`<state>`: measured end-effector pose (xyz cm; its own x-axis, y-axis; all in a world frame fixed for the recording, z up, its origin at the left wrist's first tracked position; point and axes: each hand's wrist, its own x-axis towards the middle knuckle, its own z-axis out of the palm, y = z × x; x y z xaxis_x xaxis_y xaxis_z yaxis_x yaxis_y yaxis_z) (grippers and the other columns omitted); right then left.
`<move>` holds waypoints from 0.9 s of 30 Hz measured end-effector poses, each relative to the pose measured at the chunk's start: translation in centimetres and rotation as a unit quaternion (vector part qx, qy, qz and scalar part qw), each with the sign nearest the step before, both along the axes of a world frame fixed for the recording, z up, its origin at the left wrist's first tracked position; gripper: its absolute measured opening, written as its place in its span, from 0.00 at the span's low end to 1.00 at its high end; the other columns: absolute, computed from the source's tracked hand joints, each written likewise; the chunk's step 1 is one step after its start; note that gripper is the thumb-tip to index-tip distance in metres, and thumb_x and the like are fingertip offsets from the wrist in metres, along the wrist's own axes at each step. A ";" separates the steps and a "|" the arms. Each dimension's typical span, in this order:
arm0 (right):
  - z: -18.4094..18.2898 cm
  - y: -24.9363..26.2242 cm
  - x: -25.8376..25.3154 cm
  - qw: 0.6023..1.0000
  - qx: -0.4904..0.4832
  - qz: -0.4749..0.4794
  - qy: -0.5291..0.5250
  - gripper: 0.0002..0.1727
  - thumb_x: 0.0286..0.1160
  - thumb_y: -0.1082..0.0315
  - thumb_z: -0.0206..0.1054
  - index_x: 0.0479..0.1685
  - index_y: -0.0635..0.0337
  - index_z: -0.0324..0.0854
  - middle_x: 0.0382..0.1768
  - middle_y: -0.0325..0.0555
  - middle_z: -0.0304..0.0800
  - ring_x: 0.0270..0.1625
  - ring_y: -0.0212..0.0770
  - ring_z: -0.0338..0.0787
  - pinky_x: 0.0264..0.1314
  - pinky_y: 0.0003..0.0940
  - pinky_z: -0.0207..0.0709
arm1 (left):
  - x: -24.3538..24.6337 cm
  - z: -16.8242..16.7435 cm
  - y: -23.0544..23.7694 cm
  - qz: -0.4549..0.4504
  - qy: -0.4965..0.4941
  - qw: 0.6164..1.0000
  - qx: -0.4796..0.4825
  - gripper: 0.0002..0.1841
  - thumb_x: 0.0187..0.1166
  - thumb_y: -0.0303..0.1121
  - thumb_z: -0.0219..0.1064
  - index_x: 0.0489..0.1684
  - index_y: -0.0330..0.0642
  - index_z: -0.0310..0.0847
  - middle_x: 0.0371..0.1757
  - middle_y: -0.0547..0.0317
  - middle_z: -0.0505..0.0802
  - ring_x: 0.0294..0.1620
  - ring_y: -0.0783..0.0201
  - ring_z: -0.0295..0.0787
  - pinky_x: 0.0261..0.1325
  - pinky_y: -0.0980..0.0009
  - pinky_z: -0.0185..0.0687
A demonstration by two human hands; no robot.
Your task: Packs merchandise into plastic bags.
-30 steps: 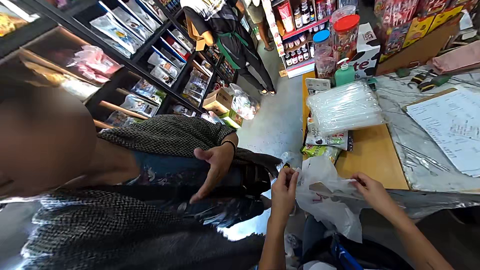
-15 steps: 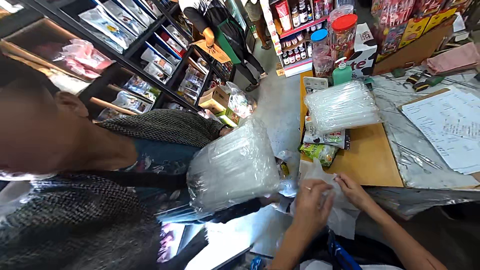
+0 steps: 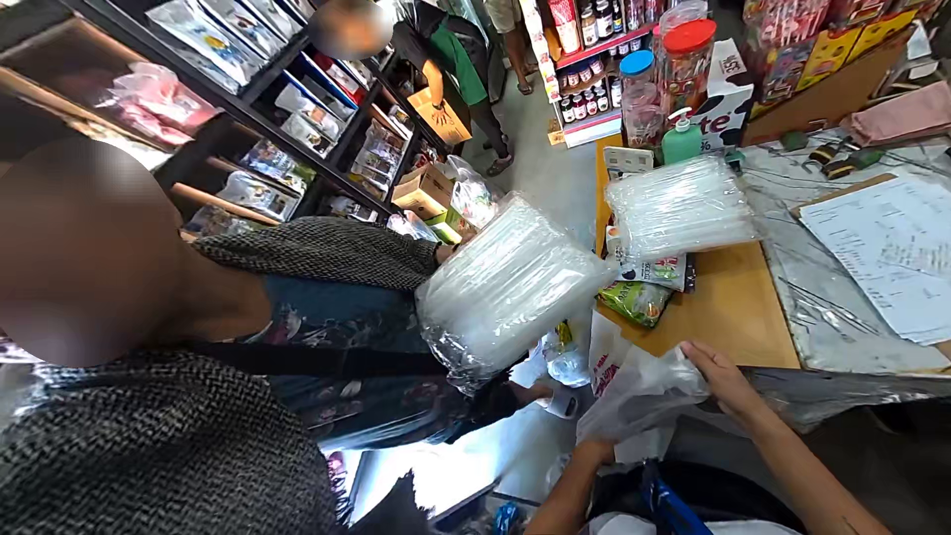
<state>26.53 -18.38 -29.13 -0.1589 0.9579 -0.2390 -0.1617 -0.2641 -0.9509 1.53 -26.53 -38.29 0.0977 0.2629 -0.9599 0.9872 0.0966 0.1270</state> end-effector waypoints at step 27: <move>-4.7 1.2 5.7 0.867 0.039 0.409 -0.281 0.19 0.92 0.69 0.51 0.64 0.76 0.79 0.63 0.71 0.84 0.70 0.63 0.83 0.78 0.56 0.70 | 1.1 -7.9 -2.3 0.138 -0.075 0.986 0.054 0.29 0.86 0.40 0.62 0.82 0.32 0.70 0.77 0.31 0.80 0.81 0.34 0.73 0.82 0.34 0.61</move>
<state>32.25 -17.17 -33.78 -0.6723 0.5966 -0.4382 0.5445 -0.0025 -0.8388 2.59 -28.78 -46.21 0.1480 0.3984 -0.9052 0.8946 0.3362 0.2943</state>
